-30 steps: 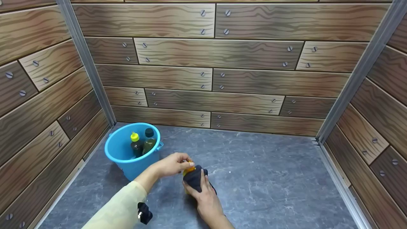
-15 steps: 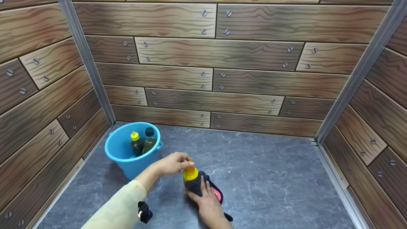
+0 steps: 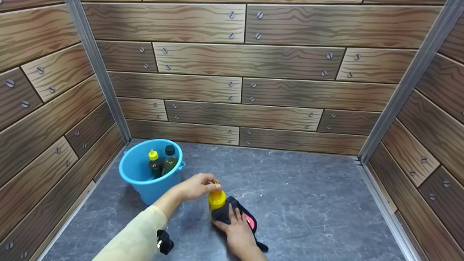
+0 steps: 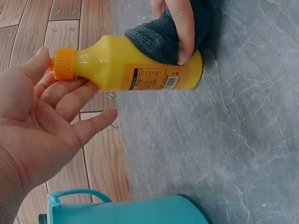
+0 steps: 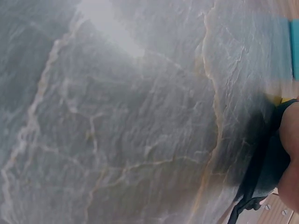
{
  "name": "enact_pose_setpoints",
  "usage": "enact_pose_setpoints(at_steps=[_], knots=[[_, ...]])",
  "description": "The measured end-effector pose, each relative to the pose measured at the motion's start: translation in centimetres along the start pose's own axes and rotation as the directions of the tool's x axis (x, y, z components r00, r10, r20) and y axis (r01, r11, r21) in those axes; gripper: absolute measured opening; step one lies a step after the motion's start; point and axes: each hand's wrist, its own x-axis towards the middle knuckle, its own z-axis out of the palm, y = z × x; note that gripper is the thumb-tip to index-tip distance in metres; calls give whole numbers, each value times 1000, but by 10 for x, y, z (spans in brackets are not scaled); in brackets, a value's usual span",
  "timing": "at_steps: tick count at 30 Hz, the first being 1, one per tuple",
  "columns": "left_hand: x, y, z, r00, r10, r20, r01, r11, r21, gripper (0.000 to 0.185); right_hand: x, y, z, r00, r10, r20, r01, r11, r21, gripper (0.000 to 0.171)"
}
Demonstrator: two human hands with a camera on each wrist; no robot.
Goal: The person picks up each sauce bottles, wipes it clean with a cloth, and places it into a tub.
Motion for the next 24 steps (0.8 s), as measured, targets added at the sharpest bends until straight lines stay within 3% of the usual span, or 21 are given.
enact_pose_setpoints(at_steps=[14,24], knots=[[-2,1,5,999,-5,-45,4,1000,-20,29,1,0,-7,995,63,80,-66,998,25,63],[-4,1,6,999,17,-43,-19,999,-31,27,-4,3,-8,996,85,-1,-85,996,-9,59]])
